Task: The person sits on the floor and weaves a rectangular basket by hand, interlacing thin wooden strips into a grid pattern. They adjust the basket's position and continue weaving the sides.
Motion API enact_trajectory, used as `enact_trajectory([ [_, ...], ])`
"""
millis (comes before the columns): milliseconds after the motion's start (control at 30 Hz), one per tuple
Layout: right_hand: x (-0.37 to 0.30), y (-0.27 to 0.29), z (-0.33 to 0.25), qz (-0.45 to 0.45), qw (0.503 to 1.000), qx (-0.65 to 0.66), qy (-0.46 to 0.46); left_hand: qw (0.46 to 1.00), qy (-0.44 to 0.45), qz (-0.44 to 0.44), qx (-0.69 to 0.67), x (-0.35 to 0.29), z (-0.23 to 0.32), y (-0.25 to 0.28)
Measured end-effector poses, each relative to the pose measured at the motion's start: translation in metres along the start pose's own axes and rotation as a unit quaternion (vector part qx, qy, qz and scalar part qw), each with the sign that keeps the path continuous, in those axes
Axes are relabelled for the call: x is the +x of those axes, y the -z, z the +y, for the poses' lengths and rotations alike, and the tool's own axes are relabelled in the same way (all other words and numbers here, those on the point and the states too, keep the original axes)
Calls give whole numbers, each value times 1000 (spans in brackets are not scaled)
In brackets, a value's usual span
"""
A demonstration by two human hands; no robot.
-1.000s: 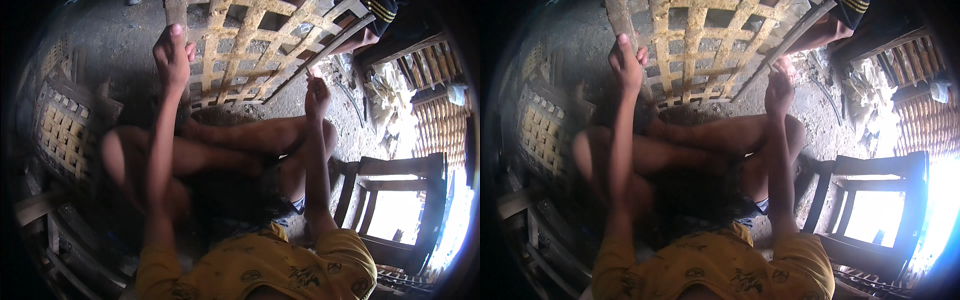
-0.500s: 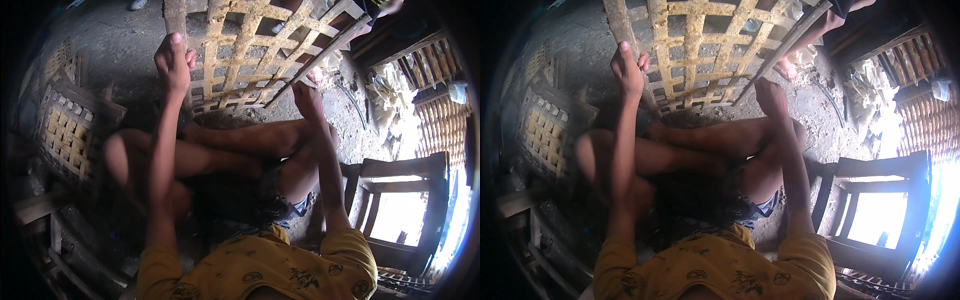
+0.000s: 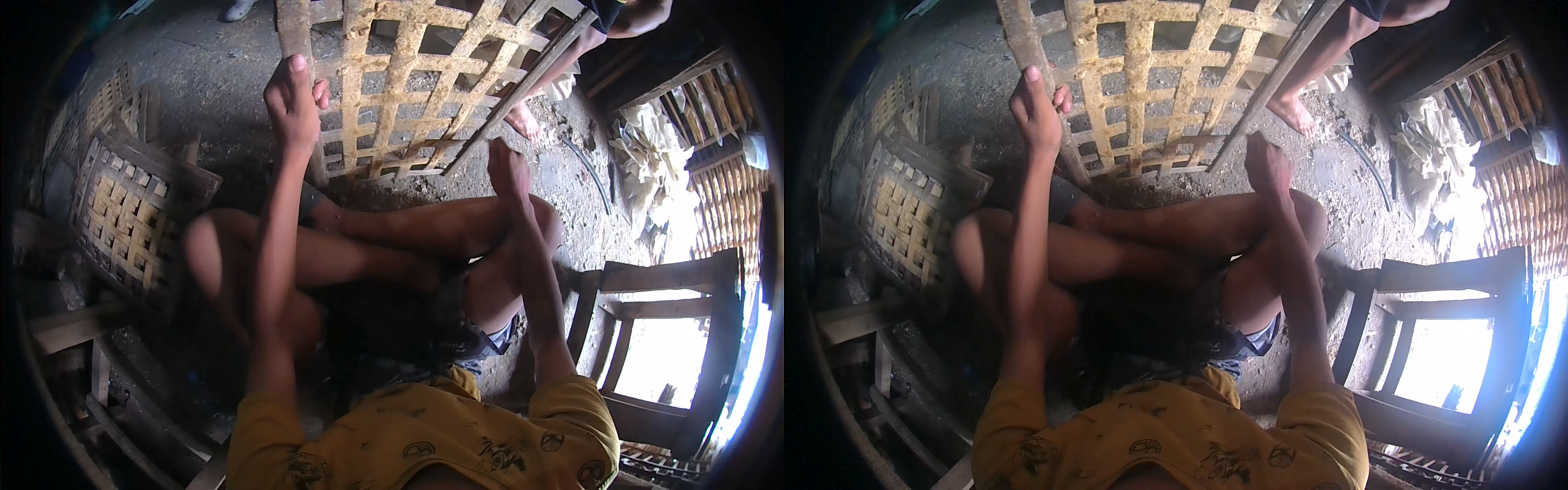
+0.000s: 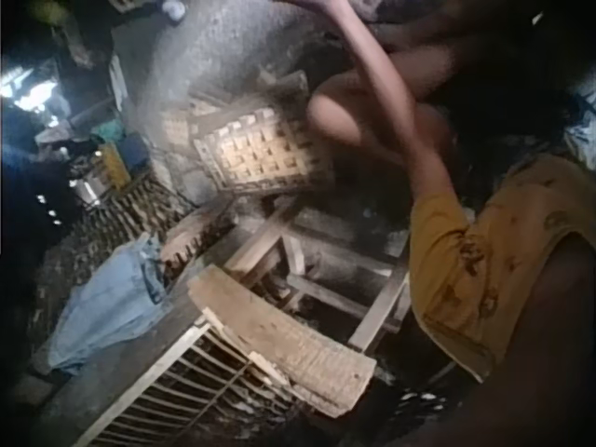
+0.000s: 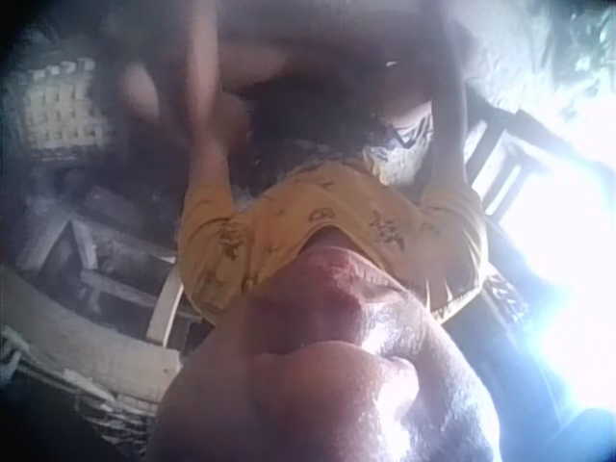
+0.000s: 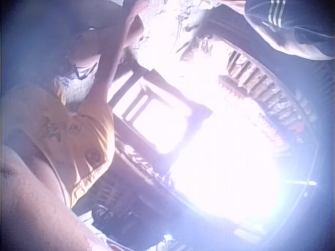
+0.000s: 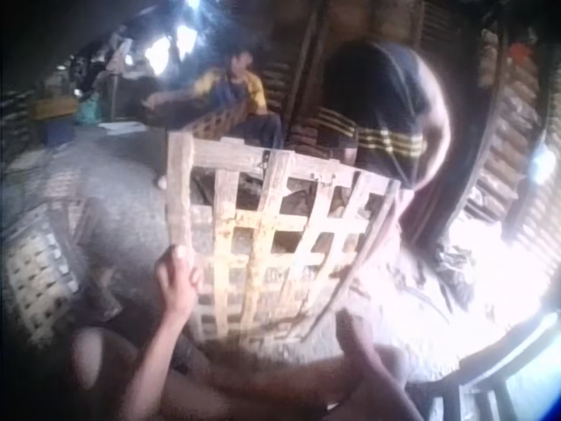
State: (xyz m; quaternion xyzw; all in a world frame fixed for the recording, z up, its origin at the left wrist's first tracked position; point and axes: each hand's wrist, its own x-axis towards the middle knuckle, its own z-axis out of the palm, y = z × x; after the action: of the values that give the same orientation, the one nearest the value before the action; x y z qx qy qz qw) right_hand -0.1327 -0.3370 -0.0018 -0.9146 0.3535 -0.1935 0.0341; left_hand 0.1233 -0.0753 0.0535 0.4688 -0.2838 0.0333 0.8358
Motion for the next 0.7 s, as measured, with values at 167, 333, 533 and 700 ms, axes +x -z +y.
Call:
enact_trajectory([
  [167,3,-16,-15,64,996,28,56,999,-22,-25,35,2,1,13],
  [333,-1,-11,-18,144,983,115,15,977,-181,60,98,16,22,17],
  [533,-2,-10,7,146,983,112,-12,887,-389,54,242,10,8,0],
  [700,4,-22,-28,77,989,116,43,805,-426,-138,389,1,-15,17],
])
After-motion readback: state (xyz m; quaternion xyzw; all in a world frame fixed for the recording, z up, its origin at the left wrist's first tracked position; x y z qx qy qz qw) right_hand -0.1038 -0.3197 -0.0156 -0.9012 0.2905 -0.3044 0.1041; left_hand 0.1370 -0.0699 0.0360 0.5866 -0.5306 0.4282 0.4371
